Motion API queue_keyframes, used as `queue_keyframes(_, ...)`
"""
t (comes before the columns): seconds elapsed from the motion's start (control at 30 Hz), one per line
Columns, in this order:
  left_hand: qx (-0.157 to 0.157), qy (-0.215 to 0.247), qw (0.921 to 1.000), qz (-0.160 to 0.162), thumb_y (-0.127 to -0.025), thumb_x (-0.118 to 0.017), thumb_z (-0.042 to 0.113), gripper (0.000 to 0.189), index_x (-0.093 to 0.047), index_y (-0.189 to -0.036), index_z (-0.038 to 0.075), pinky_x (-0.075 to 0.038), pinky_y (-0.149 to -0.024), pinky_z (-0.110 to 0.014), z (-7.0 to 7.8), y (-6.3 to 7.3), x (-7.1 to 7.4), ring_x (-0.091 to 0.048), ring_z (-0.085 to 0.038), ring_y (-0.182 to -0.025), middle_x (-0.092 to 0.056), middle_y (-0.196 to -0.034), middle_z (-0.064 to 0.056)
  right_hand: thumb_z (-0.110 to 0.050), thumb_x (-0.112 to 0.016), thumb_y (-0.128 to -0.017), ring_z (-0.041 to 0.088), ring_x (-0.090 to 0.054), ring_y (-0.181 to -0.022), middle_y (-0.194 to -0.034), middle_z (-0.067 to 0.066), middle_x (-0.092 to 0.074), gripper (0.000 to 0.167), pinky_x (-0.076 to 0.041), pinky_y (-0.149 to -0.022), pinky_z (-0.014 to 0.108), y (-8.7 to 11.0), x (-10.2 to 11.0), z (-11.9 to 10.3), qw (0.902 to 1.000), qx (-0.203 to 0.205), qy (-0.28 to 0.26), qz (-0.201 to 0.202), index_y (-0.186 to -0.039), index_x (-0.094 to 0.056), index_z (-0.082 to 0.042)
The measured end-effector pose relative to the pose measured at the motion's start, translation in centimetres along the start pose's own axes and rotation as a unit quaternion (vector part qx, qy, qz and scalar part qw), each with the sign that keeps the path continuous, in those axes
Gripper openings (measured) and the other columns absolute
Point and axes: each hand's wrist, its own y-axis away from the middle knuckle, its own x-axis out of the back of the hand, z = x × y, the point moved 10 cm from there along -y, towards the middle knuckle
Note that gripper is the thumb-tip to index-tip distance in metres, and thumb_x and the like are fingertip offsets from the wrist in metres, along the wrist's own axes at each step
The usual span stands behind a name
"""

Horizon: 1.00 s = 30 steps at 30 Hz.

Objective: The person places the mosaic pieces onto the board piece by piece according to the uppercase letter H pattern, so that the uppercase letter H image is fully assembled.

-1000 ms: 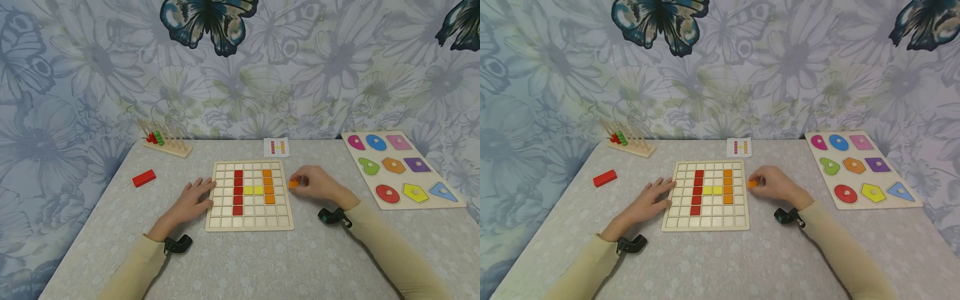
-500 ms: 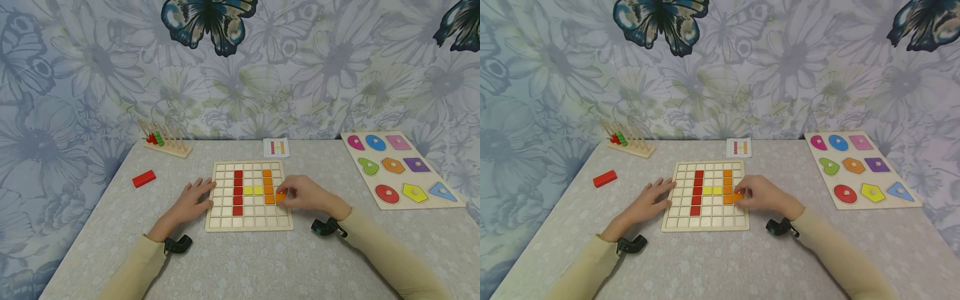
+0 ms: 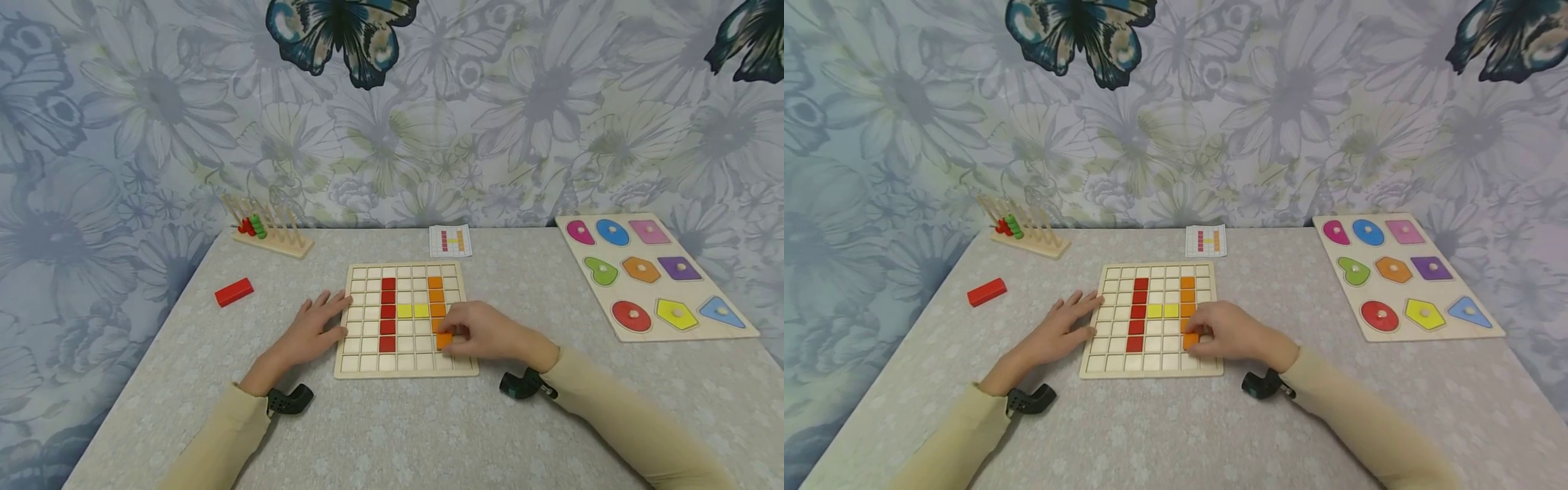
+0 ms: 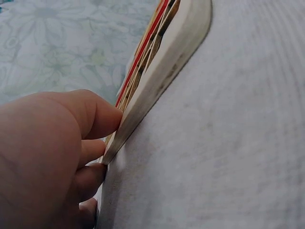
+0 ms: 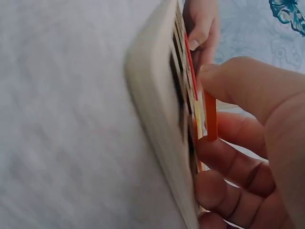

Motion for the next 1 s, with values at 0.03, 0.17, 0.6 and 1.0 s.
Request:
queue_keyframes(0.03, 0.000, -0.001, 1.0000, 0.000, -0.100, -0.057, 0.018, 0.059, -0.042, -0.155, 0.002, -0.005, -0.120, -0.073, 0.01, 0.01, 0.01, -0.015, -0.052, -0.155, -0.034, -0.163, -0.023, -0.024, -0.081, -0.087, 0.003, -0.046, -0.068, -0.079, -0.006, -0.059, 0.021, -0.041, -0.064, 0.019, -0.01, -0.07, -0.04, 1.0000, 0.000, 0.001, 0.000, -0.104, -0.079, -0.012)
queue_keyframes(0.17, -0.001, 0.000, 1.0000, -0.002, -0.101, -0.057, 0.017, 0.059, -0.041, -0.155, 0.002, -0.004, -0.120, -0.073, 0.03, 0.07, -0.01, -0.014, -0.052, -0.155, -0.033, -0.164, -0.023, -0.023, -0.081, -0.086, 0.002, -0.045, -0.068, -0.079, -0.006, -0.058, 0.021, -0.040, -0.063, 0.019, 0.02, -0.24, -0.11, 1.0000, 0.001, 0.003, 0.004, -0.104, -0.078, -0.012)
queue_keyframes(0.6, -0.001, 0.003, 1.0000, 0.001, -0.100, -0.058, 0.017, 0.059, -0.042, -0.155, 0.002, -0.005, -0.120, -0.073, -0.14, 0.11, -0.08, -0.015, -0.052, -0.155, -0.034, -0.163, -0.022, -0.025, -0.081, -0.086, 0.001, -0.043, -0.067, -0.080, -0.008, -0.057, 0.021, -0.038, -0.063, 0.018, 0.05, -0.40, -0.23, 0.9994, 0.012, 0.027, 0.019, -0.104, -0.078, -0.014)
queue_keyframes(1.0, 0.003, 0.002, 1.0000, 0.000, -0.099, -0.058, 0.018, 0.060, -0.042, -0.155, 0.004, -0.004, -0.121, -0.071, -0.36, -0.03, 0.03, -0.015, -0.050, -0.156, -0.034, -0.164, -0.022, -0.024, -0.081, -0.086, 0.001, -0.041, -0.068, -0.080, -0.007, -0.055, 0.021, -0.037, -0.063, 0.018, -0.01, -0.15, -0.49, 0.9991, 0.015, 0.031, 0.026, -0.103, -0.078, -0.014)
